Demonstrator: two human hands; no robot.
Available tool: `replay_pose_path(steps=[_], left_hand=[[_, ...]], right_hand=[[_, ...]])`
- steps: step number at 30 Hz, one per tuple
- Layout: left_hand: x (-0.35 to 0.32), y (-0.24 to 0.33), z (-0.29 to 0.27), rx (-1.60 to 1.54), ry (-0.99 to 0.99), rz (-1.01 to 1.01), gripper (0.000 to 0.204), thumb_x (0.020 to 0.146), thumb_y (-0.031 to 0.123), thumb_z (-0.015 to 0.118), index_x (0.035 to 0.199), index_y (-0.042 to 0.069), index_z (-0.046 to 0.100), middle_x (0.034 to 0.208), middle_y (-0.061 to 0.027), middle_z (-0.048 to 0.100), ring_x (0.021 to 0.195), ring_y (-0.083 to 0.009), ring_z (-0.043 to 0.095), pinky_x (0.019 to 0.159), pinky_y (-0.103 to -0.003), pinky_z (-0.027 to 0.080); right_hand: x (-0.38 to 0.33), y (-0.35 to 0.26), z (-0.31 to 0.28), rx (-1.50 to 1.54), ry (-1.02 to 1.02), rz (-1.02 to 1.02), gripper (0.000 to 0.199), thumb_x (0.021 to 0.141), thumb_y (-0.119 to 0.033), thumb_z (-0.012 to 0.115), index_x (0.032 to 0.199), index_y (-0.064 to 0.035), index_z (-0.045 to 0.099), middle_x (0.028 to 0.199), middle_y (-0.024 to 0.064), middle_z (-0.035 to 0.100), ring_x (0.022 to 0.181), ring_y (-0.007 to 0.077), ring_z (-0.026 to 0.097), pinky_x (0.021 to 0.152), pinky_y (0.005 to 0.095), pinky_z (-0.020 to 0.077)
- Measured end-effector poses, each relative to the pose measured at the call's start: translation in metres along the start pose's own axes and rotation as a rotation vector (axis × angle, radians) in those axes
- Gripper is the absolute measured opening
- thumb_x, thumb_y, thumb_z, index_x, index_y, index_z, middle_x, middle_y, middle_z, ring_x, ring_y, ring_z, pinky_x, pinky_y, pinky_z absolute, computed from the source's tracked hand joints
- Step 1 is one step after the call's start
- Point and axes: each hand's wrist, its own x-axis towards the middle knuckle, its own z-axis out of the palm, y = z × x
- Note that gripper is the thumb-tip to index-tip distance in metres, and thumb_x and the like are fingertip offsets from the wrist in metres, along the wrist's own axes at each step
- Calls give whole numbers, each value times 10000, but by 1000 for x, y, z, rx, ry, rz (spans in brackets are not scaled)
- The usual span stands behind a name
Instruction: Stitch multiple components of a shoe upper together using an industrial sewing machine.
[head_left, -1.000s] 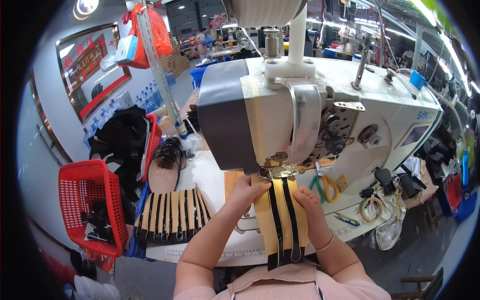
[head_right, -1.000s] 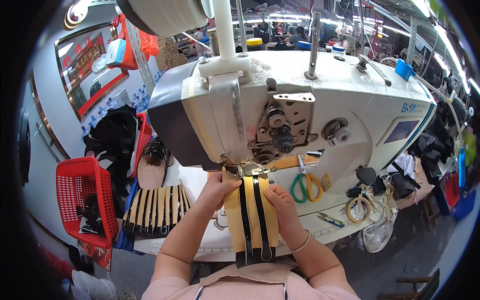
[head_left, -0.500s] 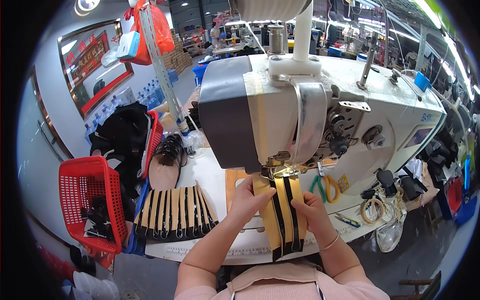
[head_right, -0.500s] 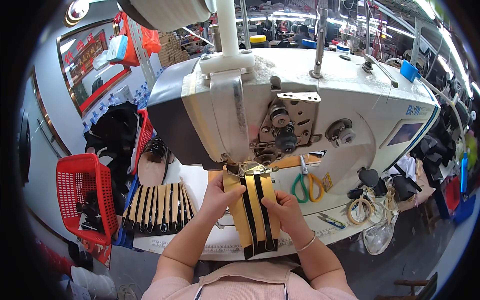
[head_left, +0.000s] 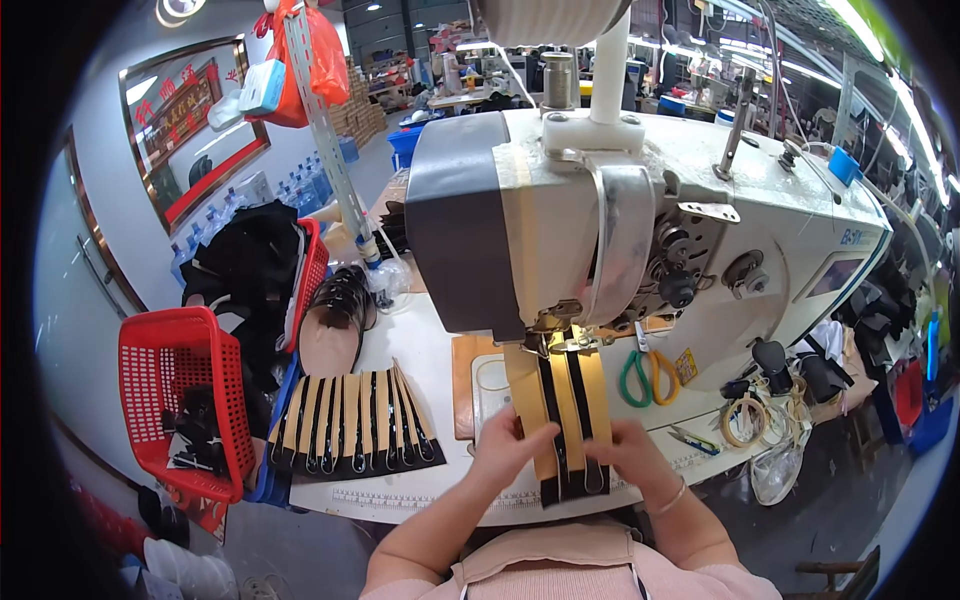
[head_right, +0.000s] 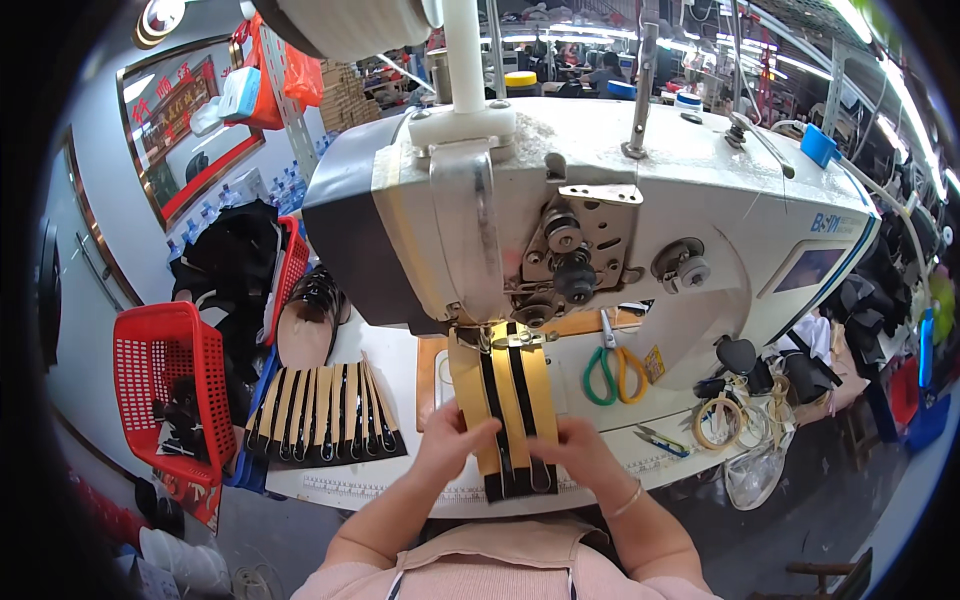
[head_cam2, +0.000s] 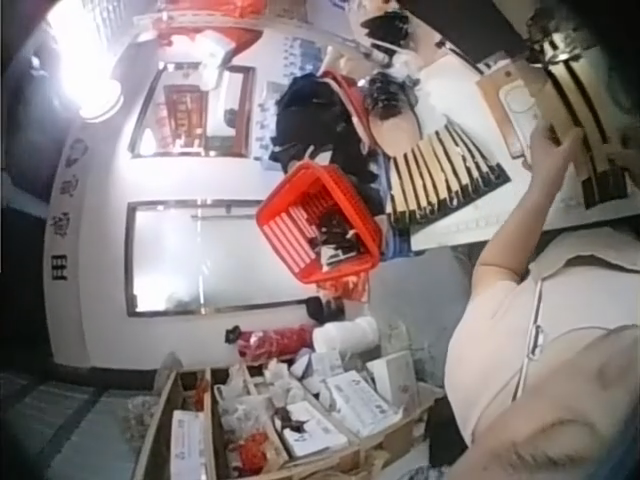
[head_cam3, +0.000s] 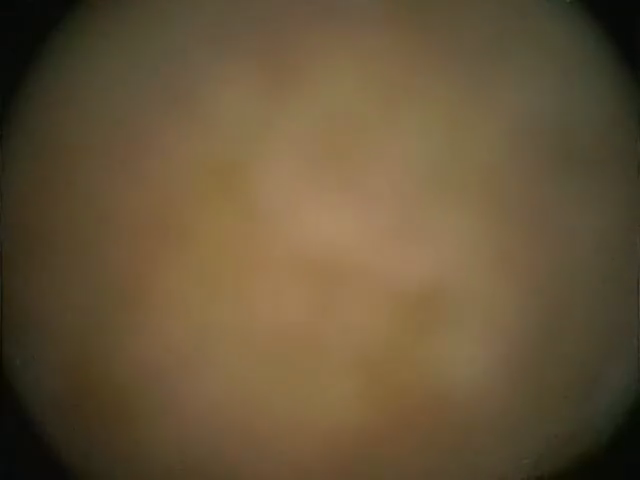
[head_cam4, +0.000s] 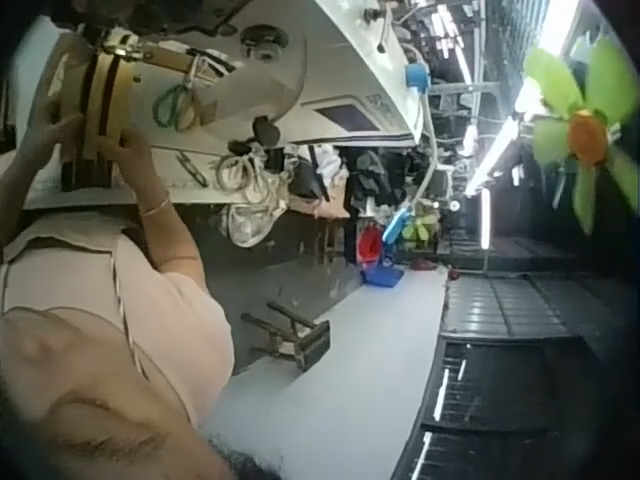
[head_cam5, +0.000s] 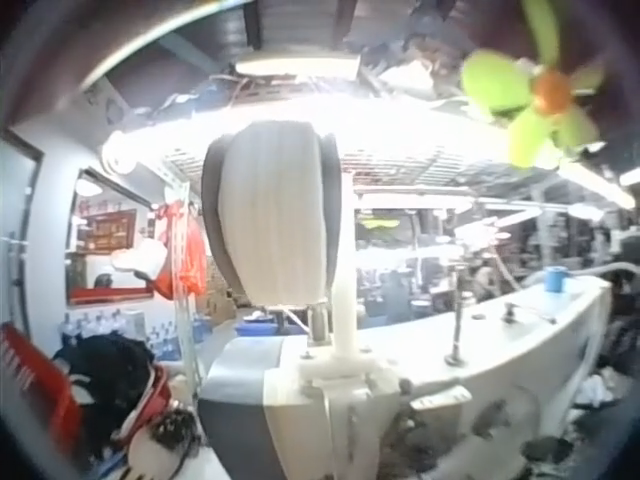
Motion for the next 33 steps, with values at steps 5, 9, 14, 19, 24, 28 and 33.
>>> replay_pose_path(steps=[5, 9, 14, 19, 24, 28, 33], left_hand=[[-24, -1, 16, -158, -37, 29, 284, 802, 34, 586, 1076, 14, 515, 975, -42, 596, 854, -82, 564, 751, -223, 456], [-20, 2, 16, -165, -30, 30, 270, 802, 32, 585, 1063, 9, 520, 973, -44, 596, 855, -82, 563, 752, -224, 457], [-3, 0, 11, -182, -23, 77, 255, 797, 28, 591, 1045, 6, 532, 960, -46, 598, 851, -89, 566, 750, -224, 459], [2, 5, 10, -200, -4, 67, 258, 798, 36, 592, 1048, 5, 534, 945, -43, 598, 833, -88, 568, 738, -223, 462], [17, 14, 7, -131, 22, 83, 244, 793, 52, 598, 1026, 2, 549, 929, -41, 603, 818, -89, 573, 737, -218, 461], [20, 18, 6, -114, 12, 105, 242, 788, 55, 604, 1018, 0, 551, 911, -40, 606, 810, -86, 573, 724, -216, 463], [32, 19, -3, -85, 38, 65, 233, 778, 70, 621, 994, 5, 562, 895, -44, 609, 775, -76, 569, 682, -204, 462]], right_hand=[[-37, 13, 13, 409, 2, -53, 229, 793, -66, 614, 1006, 17, 606, 855, 14, 616, 743, 60, 537, 663, 199, 435], [-32, 8, 6, 357, -39, -64, 218, 798, -61, 609, 999, 23, 606, 853, 18, 616, 740, 60, 537, 659, 196, 434], [-16, 12, 4, 385, -34, -85, 222, 792, -84, 625, 986, 24, 611, 843, 16, 616, 734, 57, 535, 657, 195, 432], [-11, 3, 9, 390, -33, -108, 220, 792, -85, 625, 982, 24, 612, 862, 20, 619, 753, 60, 540, 676, 195, 435], [0, -7, 8, 422, -37, -117, 229, 801, -70, 609, 1006, 33, 596, 916, 40, 618, 791, 72, 551, 721, 205, 444], [4, -10, 10, 457, -38, -145, 232, 804, -61, 602, 1014, 36, 587, 920, 40, 616, 798, 74, 555, 730, 207, 446], [14, -15, 10, 416, -20, -173, 225, 803, -69, 604, 1002, 34, 588, 889, 25, 615, 781, 67, 554, 707, 203, 444]])
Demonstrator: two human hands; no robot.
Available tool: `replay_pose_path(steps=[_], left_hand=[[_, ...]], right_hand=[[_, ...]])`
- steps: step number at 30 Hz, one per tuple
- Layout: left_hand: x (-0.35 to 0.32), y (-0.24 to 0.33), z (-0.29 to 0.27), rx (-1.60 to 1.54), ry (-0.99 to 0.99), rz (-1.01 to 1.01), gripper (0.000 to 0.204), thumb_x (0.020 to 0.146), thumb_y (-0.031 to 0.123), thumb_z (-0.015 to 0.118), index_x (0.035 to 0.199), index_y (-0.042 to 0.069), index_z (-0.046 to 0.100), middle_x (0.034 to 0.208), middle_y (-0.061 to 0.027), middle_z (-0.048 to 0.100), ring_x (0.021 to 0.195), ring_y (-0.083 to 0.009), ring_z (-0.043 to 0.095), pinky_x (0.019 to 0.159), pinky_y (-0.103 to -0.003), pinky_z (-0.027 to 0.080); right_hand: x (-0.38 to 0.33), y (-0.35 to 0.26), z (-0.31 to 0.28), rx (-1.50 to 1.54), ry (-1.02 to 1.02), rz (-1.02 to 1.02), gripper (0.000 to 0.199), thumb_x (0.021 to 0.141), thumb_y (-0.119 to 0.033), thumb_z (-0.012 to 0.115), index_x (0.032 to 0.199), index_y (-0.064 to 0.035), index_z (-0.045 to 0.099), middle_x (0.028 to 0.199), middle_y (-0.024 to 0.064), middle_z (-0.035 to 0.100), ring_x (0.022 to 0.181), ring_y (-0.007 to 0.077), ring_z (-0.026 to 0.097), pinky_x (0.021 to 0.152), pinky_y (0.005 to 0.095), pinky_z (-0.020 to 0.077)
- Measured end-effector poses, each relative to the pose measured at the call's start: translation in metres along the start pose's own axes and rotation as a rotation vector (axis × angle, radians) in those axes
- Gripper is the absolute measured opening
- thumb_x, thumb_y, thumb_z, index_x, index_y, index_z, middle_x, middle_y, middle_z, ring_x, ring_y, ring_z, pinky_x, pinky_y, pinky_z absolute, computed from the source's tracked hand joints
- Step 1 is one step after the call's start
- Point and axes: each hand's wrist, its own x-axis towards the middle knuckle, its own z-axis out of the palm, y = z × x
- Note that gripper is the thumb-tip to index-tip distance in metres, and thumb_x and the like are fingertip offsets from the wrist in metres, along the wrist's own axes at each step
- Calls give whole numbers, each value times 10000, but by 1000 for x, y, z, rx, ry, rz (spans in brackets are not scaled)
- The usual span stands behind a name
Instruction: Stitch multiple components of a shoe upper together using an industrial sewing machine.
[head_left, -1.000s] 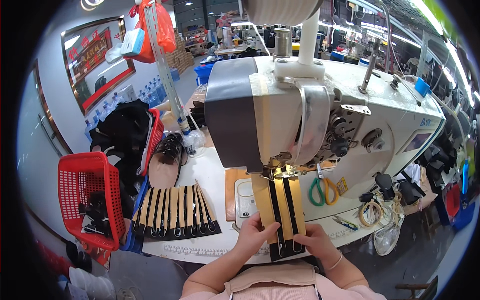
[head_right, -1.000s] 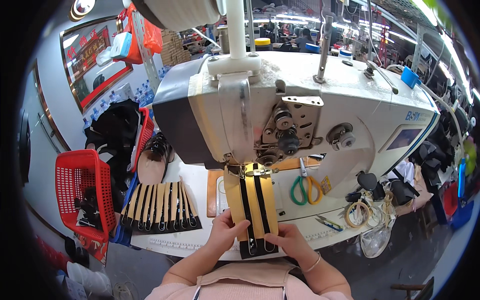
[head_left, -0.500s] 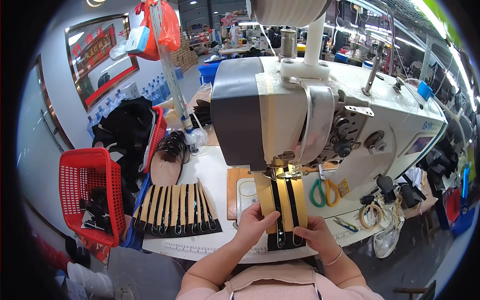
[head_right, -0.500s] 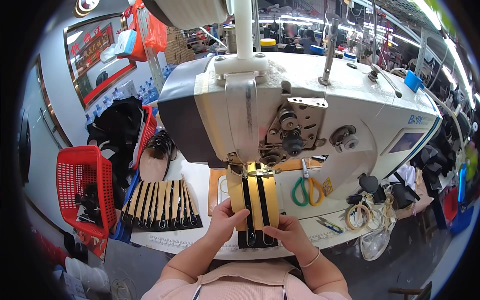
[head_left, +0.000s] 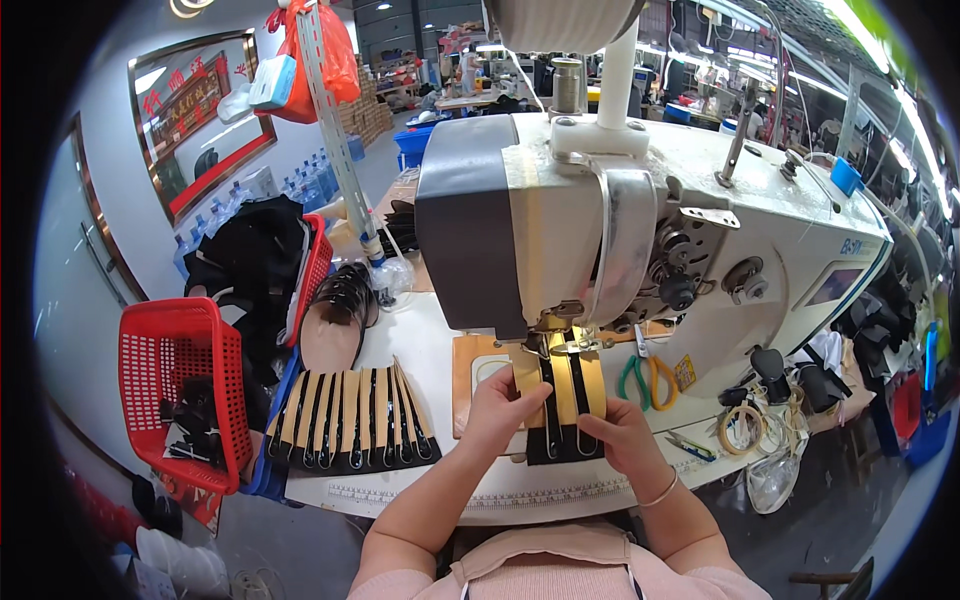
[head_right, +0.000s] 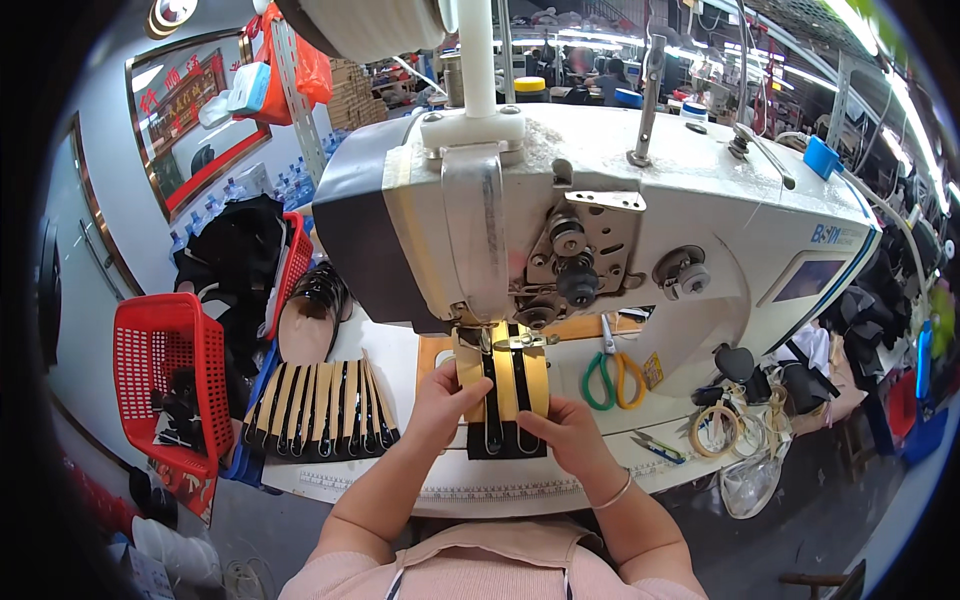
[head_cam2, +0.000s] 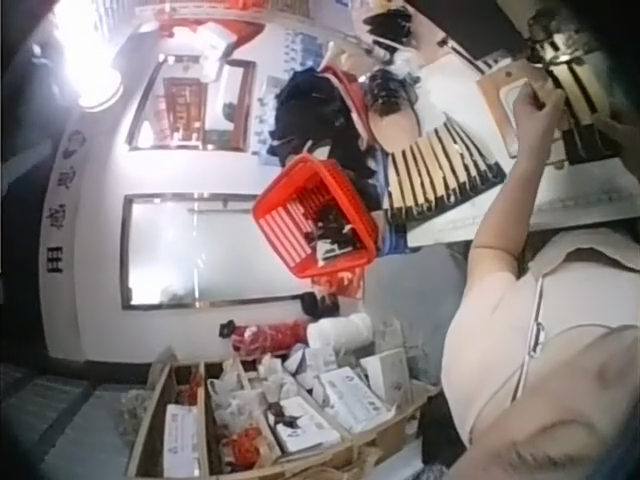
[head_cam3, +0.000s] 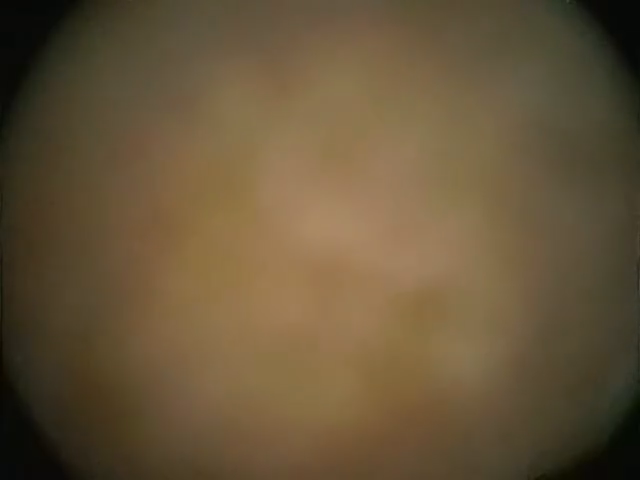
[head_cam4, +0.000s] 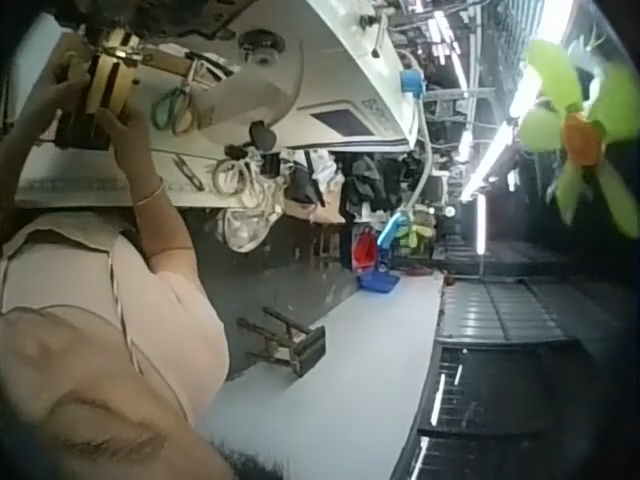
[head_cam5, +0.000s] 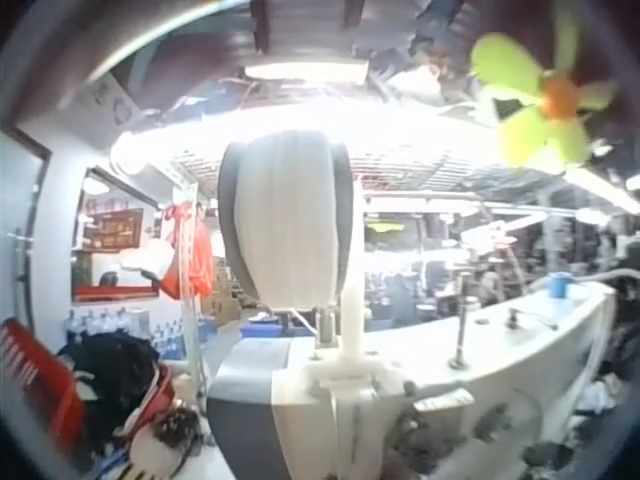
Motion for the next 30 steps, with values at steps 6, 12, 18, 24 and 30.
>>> replay_pose_path(steps=[6, 12, 18, 24, 30], left_hand=[[-11, 0, -2, 36, -53, -57, 256, 769, 79, 637, 1007, 13, 571, 916, -40, 603, 798, -68, 552, 690, -201, 447], [-22, -16, -9, -6, -49, -211, 284, 787, 97, 627, 1046, 5, 555, 947, -65, 598, 825, -106, 564, 704, -214, 460], [-22, -14, -6, 153, -42, -157, 284, 777, 136, 634, 1007, -9, 552, 788, -52, 603, 611, -101, 568, 501, -186, 406], [-45, 5, 10, -113, -38, -225, 211, 806, 109, 597, 973, -11, 546, 810, -66, 596, 646, -113, 561, 539, -232, 476], [-42, -4, 10, 3, -52, -132, 208, 807, 81, 590, 993, -5, 552, 817, -52, 596, 672, -102, 564, 555, -224, 480]], right_hand=[[16, 5, -8, 33, 15, 26, 209, 803, -73, 604, 993, 14, 594, 896, 26, 614, 771, 67, 556, 700, 205, 446], [4, 18, -10, 135, 20, 69, 204, 811, -88, 599, 991, 8, 577, 903, 59, 611, 733, 100, 577, 611, 222, 489], [1, 16, -1, 66, 73, 43, 175, 820, -114, 594, 937, 14, 575, 787, 75, 613, 642, 111, 579, 558, 230, 490], [-16, -2, 7, 18, 29, 76, 190, 835, -178, 583, 875, 9, 583, 692, 70, 611, 547, 113, 566, 501, 224, 461], [-13, 7, -4, 7, 27, 123, 169, 819, -168, 598, 878, -10, 578, 673, 81, 608, 533, 136, 575, 481, 235, 455]])
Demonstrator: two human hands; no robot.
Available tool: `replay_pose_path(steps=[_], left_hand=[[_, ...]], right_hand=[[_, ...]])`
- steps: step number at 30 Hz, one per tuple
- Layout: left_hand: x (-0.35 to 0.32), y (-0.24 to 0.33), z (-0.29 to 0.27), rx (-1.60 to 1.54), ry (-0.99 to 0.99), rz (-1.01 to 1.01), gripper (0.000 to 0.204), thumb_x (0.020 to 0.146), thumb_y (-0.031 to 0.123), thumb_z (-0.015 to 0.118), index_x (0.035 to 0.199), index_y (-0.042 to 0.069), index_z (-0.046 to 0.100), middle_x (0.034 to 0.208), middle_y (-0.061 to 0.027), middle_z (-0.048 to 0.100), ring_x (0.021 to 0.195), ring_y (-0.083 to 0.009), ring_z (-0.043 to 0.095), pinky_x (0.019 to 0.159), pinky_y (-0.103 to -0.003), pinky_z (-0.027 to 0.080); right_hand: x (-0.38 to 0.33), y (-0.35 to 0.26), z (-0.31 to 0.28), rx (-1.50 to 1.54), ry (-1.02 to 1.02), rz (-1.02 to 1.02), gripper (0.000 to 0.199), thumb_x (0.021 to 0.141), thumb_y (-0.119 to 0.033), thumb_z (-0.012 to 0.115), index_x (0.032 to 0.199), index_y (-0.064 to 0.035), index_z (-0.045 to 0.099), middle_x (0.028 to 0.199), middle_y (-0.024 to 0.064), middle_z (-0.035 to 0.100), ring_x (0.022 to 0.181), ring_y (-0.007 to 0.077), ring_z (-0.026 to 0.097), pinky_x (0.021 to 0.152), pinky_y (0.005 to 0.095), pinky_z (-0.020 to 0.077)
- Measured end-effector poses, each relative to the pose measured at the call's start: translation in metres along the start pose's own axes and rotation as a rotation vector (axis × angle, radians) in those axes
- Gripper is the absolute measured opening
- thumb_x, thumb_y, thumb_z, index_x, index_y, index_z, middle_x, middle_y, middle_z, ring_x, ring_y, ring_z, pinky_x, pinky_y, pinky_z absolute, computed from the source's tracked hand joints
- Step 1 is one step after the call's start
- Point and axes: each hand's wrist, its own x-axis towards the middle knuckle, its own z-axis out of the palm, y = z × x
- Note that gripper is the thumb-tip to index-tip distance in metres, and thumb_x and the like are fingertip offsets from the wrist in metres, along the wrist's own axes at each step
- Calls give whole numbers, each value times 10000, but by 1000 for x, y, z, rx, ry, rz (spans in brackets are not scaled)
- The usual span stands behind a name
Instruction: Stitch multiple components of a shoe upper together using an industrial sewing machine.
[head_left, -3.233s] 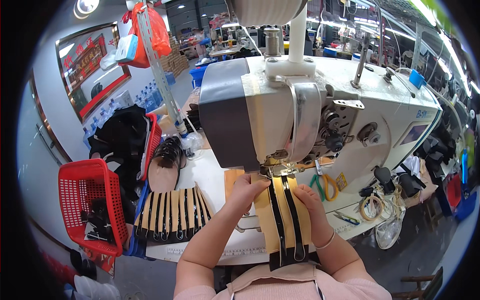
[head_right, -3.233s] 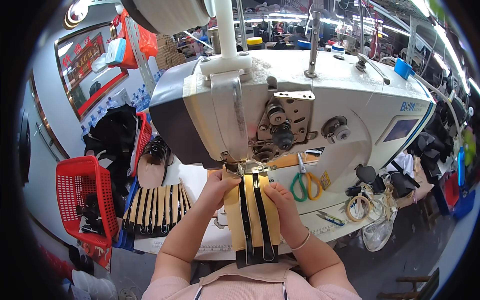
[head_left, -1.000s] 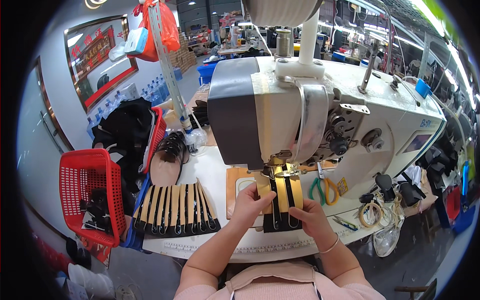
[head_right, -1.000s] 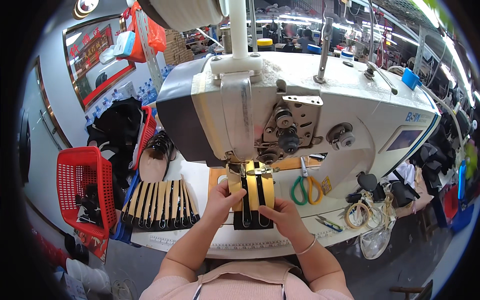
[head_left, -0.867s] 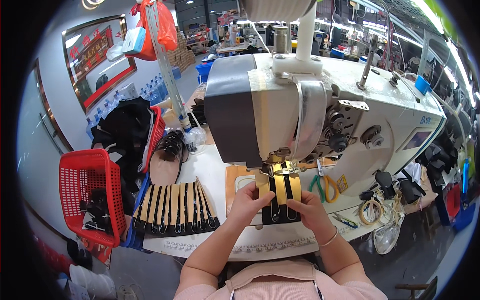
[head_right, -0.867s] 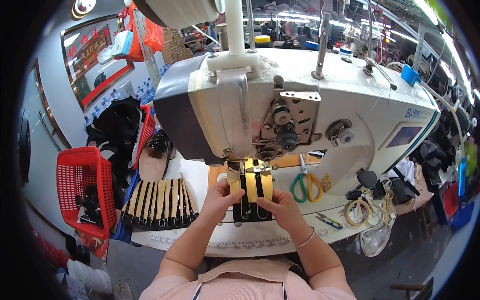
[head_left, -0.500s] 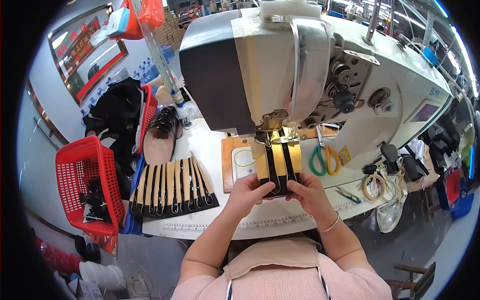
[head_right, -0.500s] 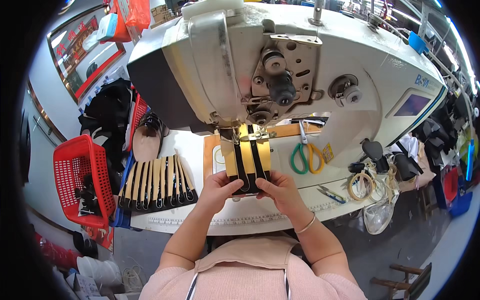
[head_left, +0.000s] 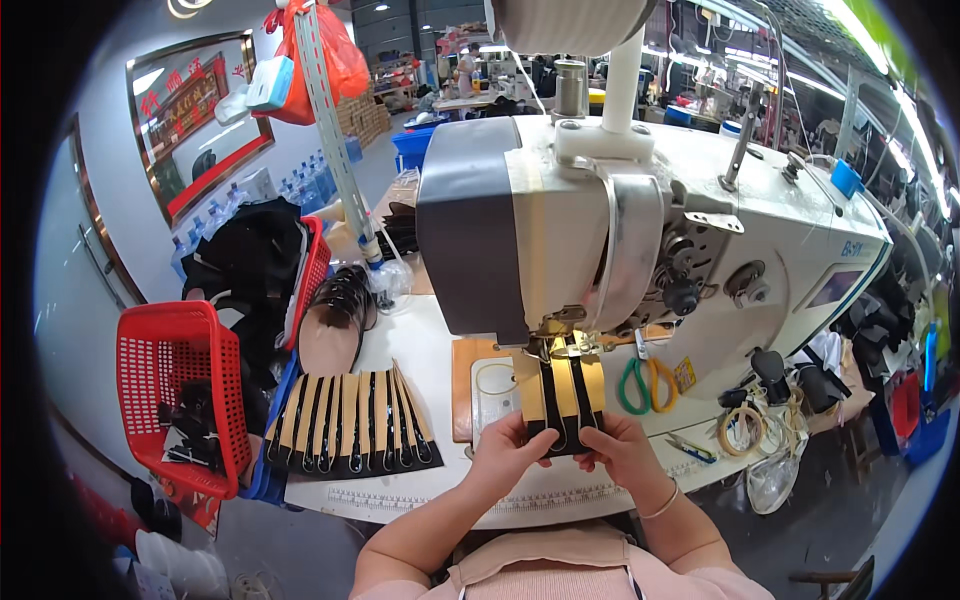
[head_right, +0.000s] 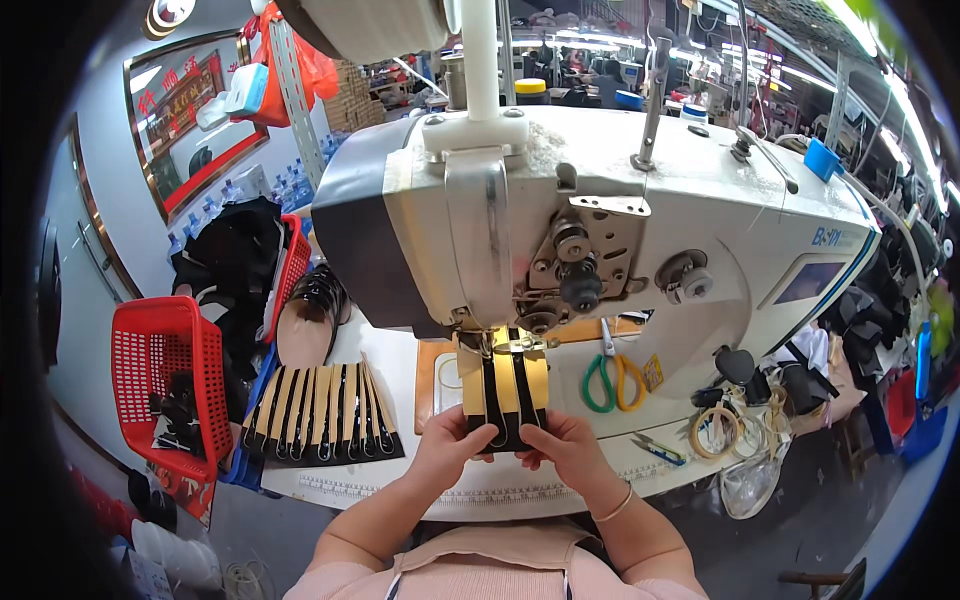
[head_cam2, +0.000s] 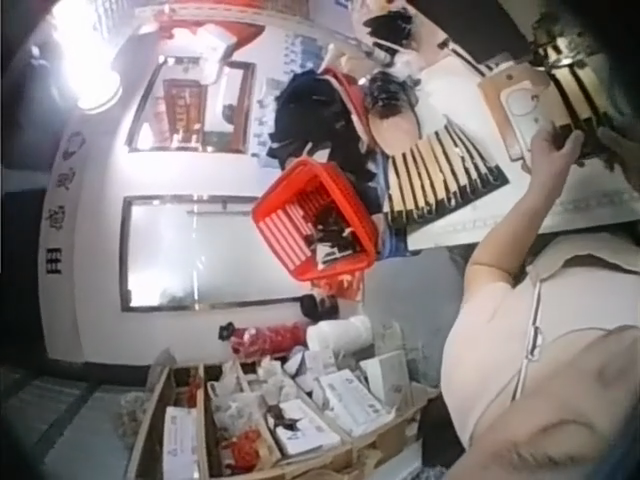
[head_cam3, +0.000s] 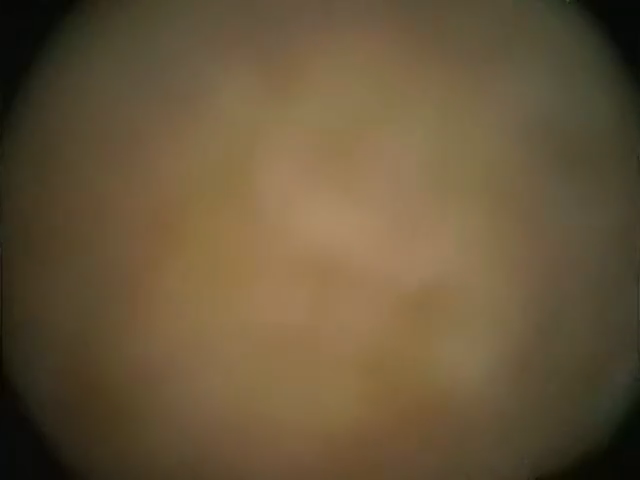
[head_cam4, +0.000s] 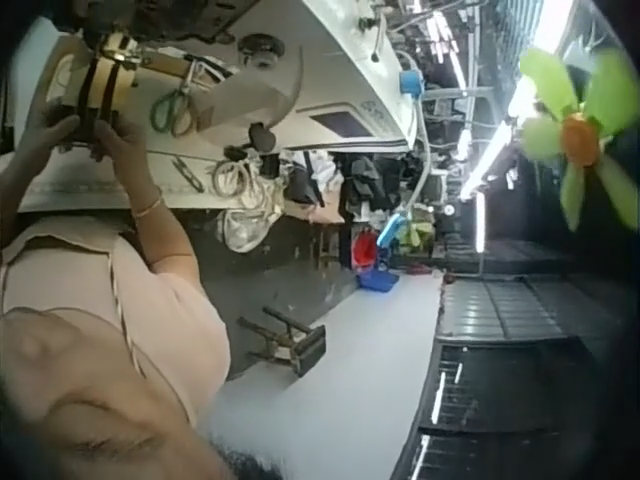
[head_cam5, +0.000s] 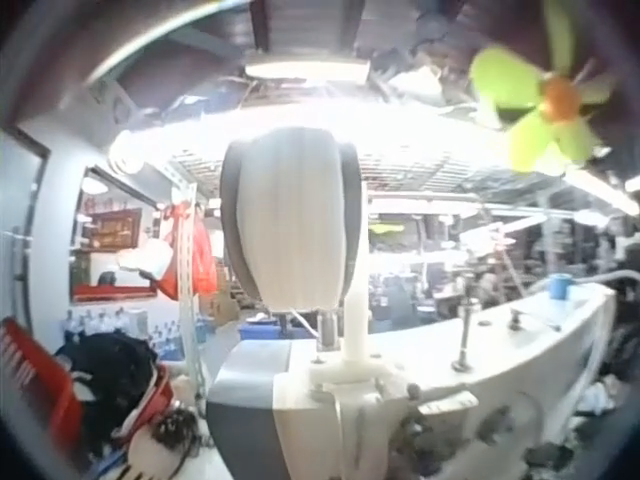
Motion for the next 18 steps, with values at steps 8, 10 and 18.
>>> replay_pose_path(steps=[8, 10, 18], left_hand=[[28, 12, -7, 2, -6, 43, 212, 794, 111, 608, 969, -1, 565, 825, -55, 597, 682, -94, 570, 552, -215, 489], [35, 13, -10, 30, 4, 35, 210, 794, 117, 611, 959, -4, 567, 820, -53, 598, 680, -94, 570, 552, -215, 488], [48, 33, -18, 171, -29, -48, 208, 802, 161, 608, 916, -12, 581, 755, -39, 594, 589, -85, 539, 515, -213, 471]], right_hand=[[25, -13, 4, -4, 25, -41, 156, 822, -168, 592, 842, -15, 571, 660, 69, 601, 527, 117, 565, 471, 220, 447], [30, -16, 4, 2, 34, -52, 159, 823, -174, 592, 831, -18, 568, 656, 66, 598, 523, 114, 561, 467, 216, 444], [40, -27, 11, -48, 58, -78, 168, 830, -186, 580, 784, -27, 550, 614, 49, 576, 491, 99, 536, 435, 203, 425]])
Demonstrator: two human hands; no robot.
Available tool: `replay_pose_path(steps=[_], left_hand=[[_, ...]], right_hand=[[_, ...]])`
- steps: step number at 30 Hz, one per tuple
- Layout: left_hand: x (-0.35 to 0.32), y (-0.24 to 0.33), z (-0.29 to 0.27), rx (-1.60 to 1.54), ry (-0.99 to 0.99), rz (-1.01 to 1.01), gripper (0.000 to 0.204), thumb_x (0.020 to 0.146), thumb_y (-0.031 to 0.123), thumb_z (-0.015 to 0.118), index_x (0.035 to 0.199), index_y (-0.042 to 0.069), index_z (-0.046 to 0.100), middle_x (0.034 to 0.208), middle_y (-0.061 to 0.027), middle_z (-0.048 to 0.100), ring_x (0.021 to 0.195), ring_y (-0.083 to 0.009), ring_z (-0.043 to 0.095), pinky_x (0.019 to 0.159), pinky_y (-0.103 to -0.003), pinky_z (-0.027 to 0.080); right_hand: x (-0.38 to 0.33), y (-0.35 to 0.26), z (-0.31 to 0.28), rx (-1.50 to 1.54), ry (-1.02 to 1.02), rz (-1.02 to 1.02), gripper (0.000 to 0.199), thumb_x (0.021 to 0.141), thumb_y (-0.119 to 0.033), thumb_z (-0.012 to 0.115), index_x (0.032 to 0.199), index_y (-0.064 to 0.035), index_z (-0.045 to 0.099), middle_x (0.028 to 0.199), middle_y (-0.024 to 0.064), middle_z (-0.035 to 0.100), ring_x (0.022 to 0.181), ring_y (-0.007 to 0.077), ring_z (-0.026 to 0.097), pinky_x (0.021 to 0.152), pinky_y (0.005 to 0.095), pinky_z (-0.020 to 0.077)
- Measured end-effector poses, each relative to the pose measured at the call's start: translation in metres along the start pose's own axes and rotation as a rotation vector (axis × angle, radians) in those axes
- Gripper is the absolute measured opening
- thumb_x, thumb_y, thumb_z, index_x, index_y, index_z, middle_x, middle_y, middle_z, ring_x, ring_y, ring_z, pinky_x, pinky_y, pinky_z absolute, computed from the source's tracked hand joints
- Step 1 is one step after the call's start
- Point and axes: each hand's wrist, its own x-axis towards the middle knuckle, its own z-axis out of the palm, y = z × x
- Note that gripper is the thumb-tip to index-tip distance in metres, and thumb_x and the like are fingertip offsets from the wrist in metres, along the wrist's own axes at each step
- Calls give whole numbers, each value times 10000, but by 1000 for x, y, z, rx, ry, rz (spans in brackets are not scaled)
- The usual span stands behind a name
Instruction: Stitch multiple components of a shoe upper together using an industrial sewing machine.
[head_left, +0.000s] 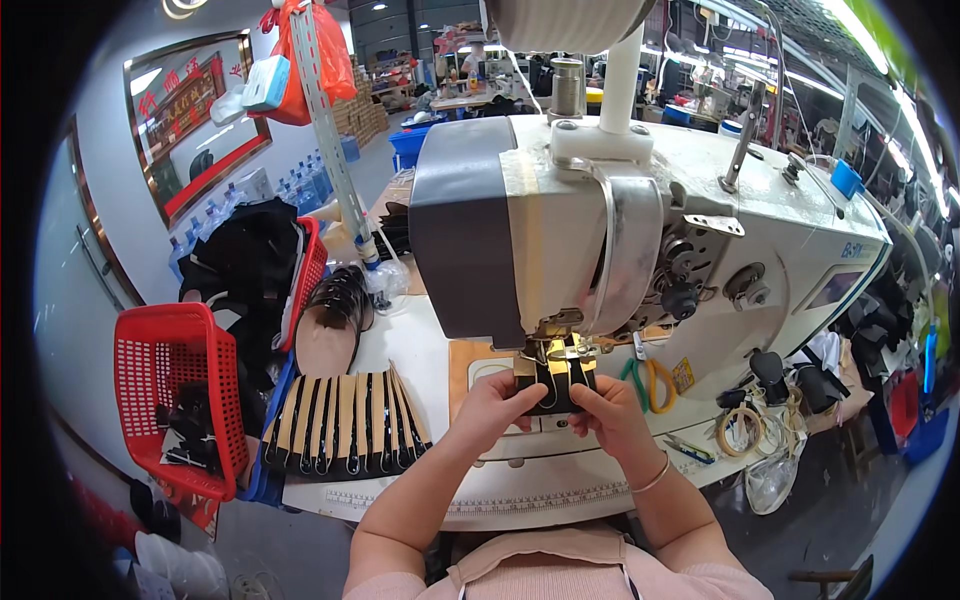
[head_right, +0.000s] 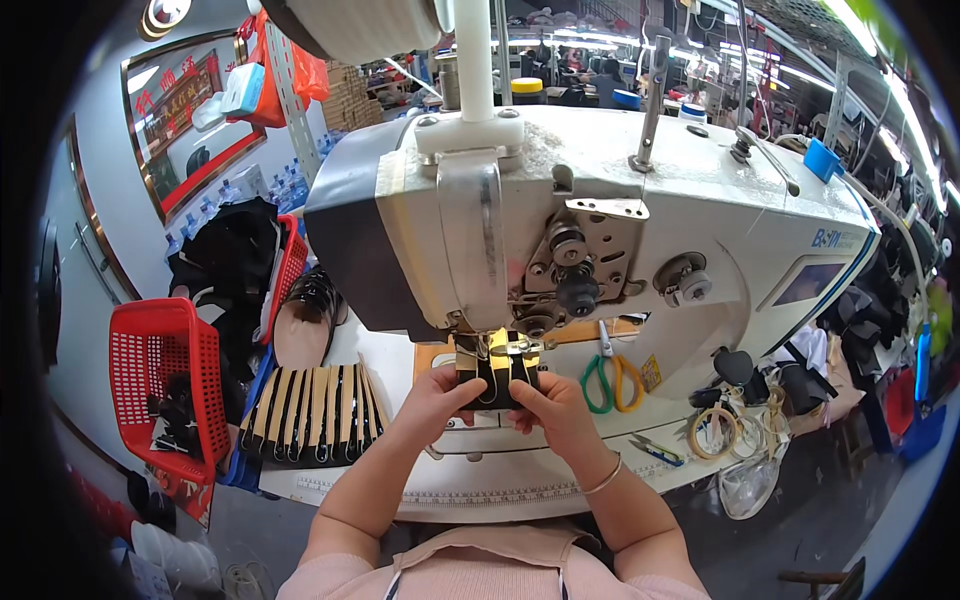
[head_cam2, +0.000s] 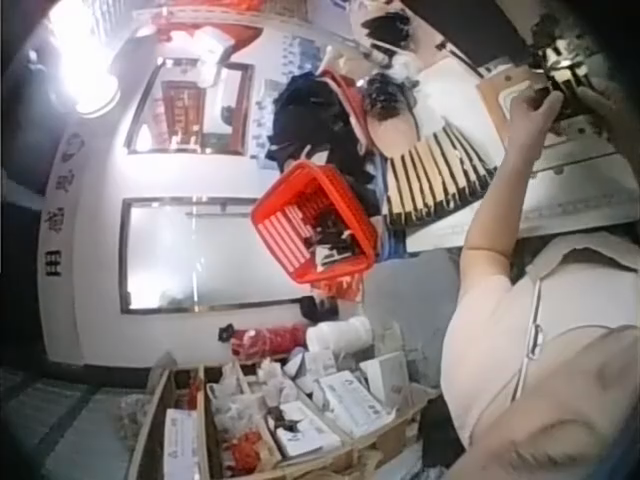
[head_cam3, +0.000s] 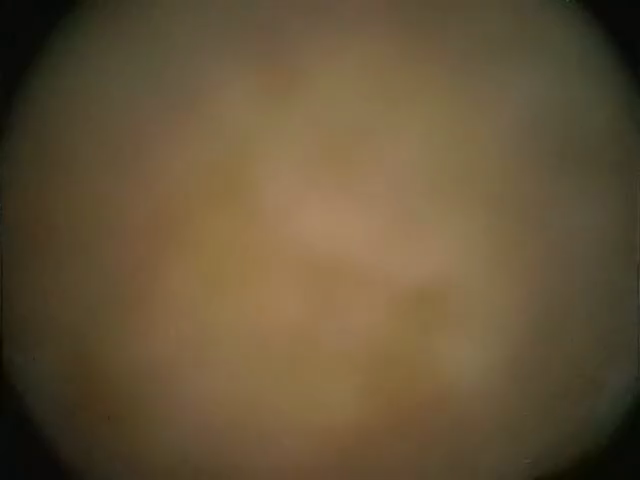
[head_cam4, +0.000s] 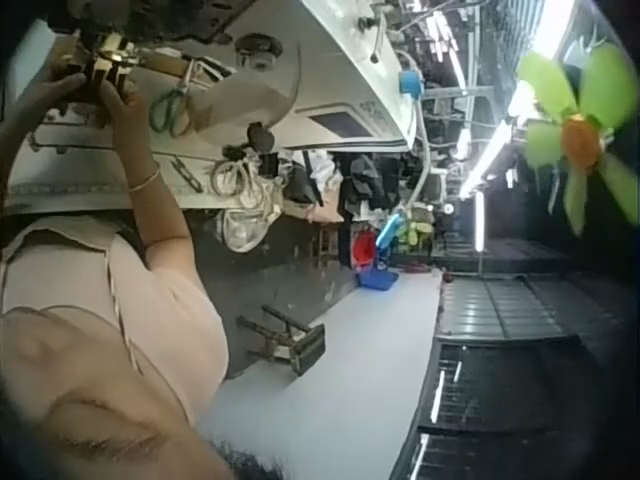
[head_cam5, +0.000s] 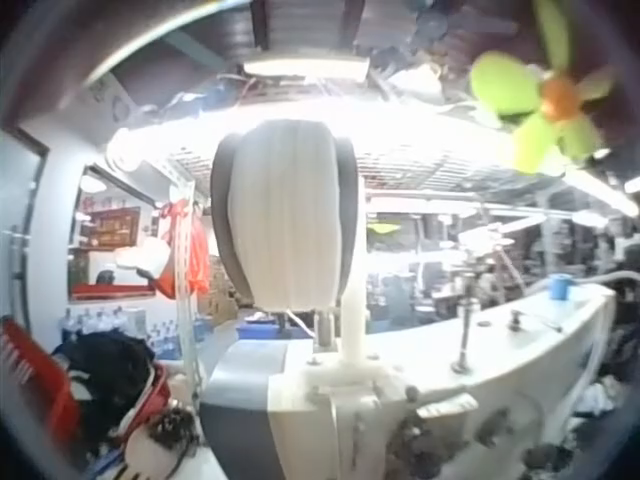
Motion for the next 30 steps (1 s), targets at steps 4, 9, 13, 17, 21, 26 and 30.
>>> replay_pose_path(steps=[4, 9, 13, 17, 21, 26, 30], left_hand=[[3, -1, -7, -9, -66, -29, 205, 805, 176, 605, 897, -7, 590, 724, -26, 583, 550, -77, 516, 491, -211, 456], [13, 7, -14, 32, -119, 55, 184, 813, 179, 583, 872, 5, 590, 700, -8, 566, 543, -61, 492, 477, -206, 424], [16, 14, -21, 98, -222, 46, 165, 811, 169, 581, 865, 13, 586, 703, -7, 563, 571, -62, 493, 506, -209, 422], [19, 12, -21, 132, -202, 62, 169, 806, 164, 581, 879, 11, 588, 712, -8, 565, 577, -64, 490, 512, -211, 419], [23, 12, -21, 94, -192, 58, 188, 794, 161, 585, 904, 9, 591, 729, -8, 569, 566, -64, 481, 503, -211, 413], [28, 13, -24, 53, -175, 40, 186, 785, 149, 582, 907, 9, 594, 739, -14, 572, 556, -72, 474, 494, -217, 407], [33, 13, -30, 14, -149, 38, 154, 783, 108, 573, 889, -4, 578, 758, -37, 566, 578, -101, 492, 503, -235, 413]], right_hand=[[2, 4, 0, -32, 12, -22, 203, 827, -219, 593, 779, -28, 542, 572, 33, 559, 447, 84, 506, 412, 181, 398], [-2, 9, 17, -1196, 586, -1241, 242, 760, -282, 661, 846, -77, 567, 849, 38, 527, 777, 178, 489, 669, 332, 405], [-2, 16, 18, -1528, 369, -1318, 272, 653, -172, 675, 919, -158, 619, 931, -8, 481, 871, 189, 434, 746, 361, 316], [-1, 17, 18, -1510, 399, -1311, 285, 631, -135, 643, 912, -174, 625, 916, -26, 478, 868, 182, 427, 760, 350, 298], [2, 17, 21, -1528, 422, -1304, 292, 622, -129, 633, 910, -178, 626, 886, -31, 473, 847, 177, 420, 756, 344, 287], [6, 17, 24, -1514, 470, -1321, 281, 625, -137, 624, 904, -176, 624, 745, -39, 423, 777, 155, 414, 723, 347, 271], [8, 16, 28, -1555, 471, -1312, 269, 639, -140, 620, 906, -173, 616, 689, -39, 405, 736, 149, 419, 714, 351, 262]])
